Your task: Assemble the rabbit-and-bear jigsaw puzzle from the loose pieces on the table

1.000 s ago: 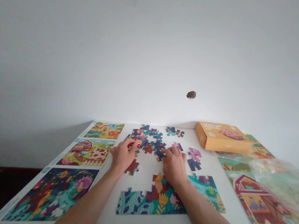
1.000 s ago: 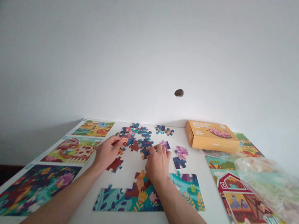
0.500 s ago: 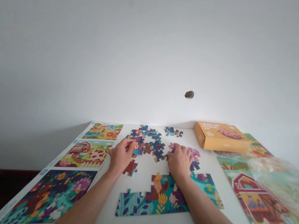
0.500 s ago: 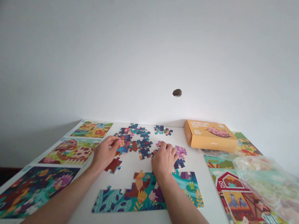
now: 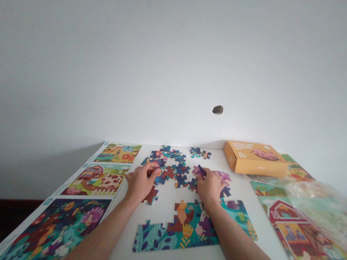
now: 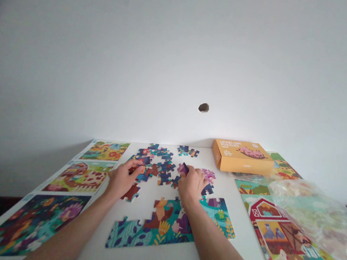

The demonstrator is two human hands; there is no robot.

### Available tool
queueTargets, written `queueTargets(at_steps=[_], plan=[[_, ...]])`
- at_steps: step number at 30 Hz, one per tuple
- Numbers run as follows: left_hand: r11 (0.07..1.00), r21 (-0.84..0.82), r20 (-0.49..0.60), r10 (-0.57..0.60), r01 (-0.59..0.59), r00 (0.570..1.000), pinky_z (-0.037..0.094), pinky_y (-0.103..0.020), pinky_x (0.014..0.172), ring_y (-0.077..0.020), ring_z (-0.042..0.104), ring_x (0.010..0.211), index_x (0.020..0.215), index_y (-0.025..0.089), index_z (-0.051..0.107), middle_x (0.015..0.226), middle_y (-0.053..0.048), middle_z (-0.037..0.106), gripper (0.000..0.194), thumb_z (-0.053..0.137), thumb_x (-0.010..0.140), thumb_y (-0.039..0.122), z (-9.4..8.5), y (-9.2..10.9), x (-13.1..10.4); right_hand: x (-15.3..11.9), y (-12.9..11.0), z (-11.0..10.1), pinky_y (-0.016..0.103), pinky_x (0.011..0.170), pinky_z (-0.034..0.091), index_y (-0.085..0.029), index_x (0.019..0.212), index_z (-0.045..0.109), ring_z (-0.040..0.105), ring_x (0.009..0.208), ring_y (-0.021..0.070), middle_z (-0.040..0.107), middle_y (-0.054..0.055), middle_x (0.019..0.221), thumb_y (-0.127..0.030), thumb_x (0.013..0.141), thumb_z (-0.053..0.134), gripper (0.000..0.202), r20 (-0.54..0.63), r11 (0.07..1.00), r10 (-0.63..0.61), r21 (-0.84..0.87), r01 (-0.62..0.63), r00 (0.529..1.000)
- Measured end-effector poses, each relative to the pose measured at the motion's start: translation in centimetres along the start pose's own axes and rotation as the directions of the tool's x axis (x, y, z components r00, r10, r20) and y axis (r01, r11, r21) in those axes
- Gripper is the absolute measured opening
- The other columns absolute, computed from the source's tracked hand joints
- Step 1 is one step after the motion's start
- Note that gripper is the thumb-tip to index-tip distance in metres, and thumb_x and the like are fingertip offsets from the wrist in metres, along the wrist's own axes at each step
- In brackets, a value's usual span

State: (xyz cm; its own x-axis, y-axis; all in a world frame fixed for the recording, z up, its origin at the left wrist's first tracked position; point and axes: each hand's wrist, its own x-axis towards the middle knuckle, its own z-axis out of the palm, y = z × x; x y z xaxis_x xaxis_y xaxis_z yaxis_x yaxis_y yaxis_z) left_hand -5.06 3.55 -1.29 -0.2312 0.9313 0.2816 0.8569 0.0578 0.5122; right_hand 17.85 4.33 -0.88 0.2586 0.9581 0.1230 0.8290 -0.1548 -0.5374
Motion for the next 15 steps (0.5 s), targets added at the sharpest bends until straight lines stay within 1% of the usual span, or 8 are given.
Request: queueTargets(at_steps=[3, 6, 8, 9, 11, 12, 13, 15], plan=[[0.996, 0.075, -0.054, 0.057, -0.053, 0.997, 0.037, -0.038, 0.087, -0.0256, 0.059, 0.103, 0.1, 0.026, 0.068, 0.105, -0.004, 0.071, 0.017, 0.059, 0.086, 0.032, -0.5, 0.9, -0.5, -0.2, -0.1, -0.3, 0.039, 0.086, 0.031, -0.023, 0.101, 0.068, 0.058, 0.101, 0.027, 0.068, 0.009, 0.101, -0.03, 0.092, 0.046, 0.025, -0.005, 0.999, -0.035, 0.032, 0.035, 0.999], [0.962, 0.089, -0.035, 0.263, -0.259, 0.964, 0.03, -0.045, 0.098, -0.0276, 0.053, 0.111, 0.093, 0.029, 0.072, 0.111, -0.004, 0.068, 0.017, 0.062, 0.085, 0.04, -1.3, 2.4, -1.8, -0.5, -0.5, -1.1, 0.037, 0.085, 0.029, -0.023, 0.095, 0.069, 0.06, 0.093, 0.0233, 0.071, 0.006, 0.093, -0.032, 0.094, 0.044, 0.026, -0.048, 0.989, -0.124, 0.071, 0.127, 0.991], [0.867, -0.018, 0.128, 0.495, -0.497, 0.859, 0.029, -0.045, 0.101, -0.0282, 0.049, 0.115, 0.096, 0.032, 0.073, 0.116, -0.004, 0.066, 0.025, 0.064, 0.081, 0.051, -1.8, 3.4, -2.9, -0.9, -0.9, -1.8, 0.036, 0.084, 0.027, -0.022, 0.094, 0.068, 0.06, 0.092, 0.0222, 0.071, 0.005, 0.092, -0.032, 0.094, 0.045, 0.024, -0.107, 0.974, -0.208, 0.064, 0.215, 0.972], [0.794, -0.096, 0.231, 0.605, -0.601, 0.762, 0.029, -0.045, 0.102, -0.0295, 0.047, 0.117, 0.101, 0.033, 0.072, 0.12, -0.004, 0.064, 0.034, 0.067, 0.076, 0.055, -2.0, 3.9, -3.5, -1.1, -1.0, -2.1, 0.035, 0.084, 0.026, -0.022, 0.094, 0.068, 0.059, 0.092, 0.0218, 0.071, 0.005, 0.092, -0.031, 0.095, 0.046, 0.023, -0.133, 0.964, -0.252, 0.049, 0.261, 0.958], [0.686, -0.238, 0.365, 0.719, -0.688, 0.591, 0.028, -0.046, 0.104, -0.0316, 0.045, 0.119, 0.113, 0.036, 0.068, 0.129, -0.003, 0.061, 0.054, 0.071, 0.067, 0.063, -2.2, 4.7, -4.5, -1.6, -1.2, -2.6, 0.035, 0.083, 0.024, -0.022, 0.095, 0.067, 0.059, 0.09, 0.0213, 0.071, 0.005, 0.091, -0.03, 0.095, 0.048, 0.021, -0.153, 0.938, -0.342, 0.007, 0.347, 0.927], [0.66, -0.288, 0.408, 0.74, -0.694, 0.534, 0.028, -0.046, 0.104, -0.0314, 0.045, 0.119, 0.12, 0.036, 0.064, 0.13, -0.003, 0.06, 0.06, 0.07, 0.067, 0.064, -2.2, 5.0, -4.8, -1.8, -1.3, -2.7, 0.036, 0.083, 0.023, -0.022, 0.095, 0.067, 0.058, 0.09, 0.0212, 0.071, 0.005, 0.09, -0.03, 0.095, 0.048, 0.021, -0.147, 0.923, -0.382, -0.019, 0.384, 0.912], [0.646, -0.324, 0.437, 0.75, -0.692, 0.496, 0.028, -0.046, 0.104, -0.0312, 0.046, 0.118, 0.125, 0.035, 0.061, 0.131, -0.003, 0.06, 0.066, 0.07, 0.066, 0.064, -2.2, 5.3, -5.1, -2.0, -1.4, -2.8, 0.036, 0.083, 0.023, -0.022, 0.095, 0.067, 0.058, 0.089, 0.0213, 0.071, 0.005, 0.089, -0.031, 0.096, 0.049, 0.021, -0.132, 0.91, -0.415, -0.046, 0.413, 0.9], [0.646, -0.355, 0.471, 0.748, -0.676, 0.467, 0.029, -0.045, 0.104, -0.0306, 0.048, 0.116, 0.131, 0.033, 0.057, 0.131, -0.004, 0.06, 0.072, 0.07, 0.067, 0.064, -2.2, 5.5, -5.4, -2.1, -1.4, -2.6, 0.037, 0.083, 0.023, -0.023, 0.093, 0.068, 0.057, 0.089, 0.0219, 0.07, 0.005, 0.088, -0.033, 0.096, 0.049, 0.022, -0.085, 0.891, -0.451, -0.09, 0.444, 0.888]])
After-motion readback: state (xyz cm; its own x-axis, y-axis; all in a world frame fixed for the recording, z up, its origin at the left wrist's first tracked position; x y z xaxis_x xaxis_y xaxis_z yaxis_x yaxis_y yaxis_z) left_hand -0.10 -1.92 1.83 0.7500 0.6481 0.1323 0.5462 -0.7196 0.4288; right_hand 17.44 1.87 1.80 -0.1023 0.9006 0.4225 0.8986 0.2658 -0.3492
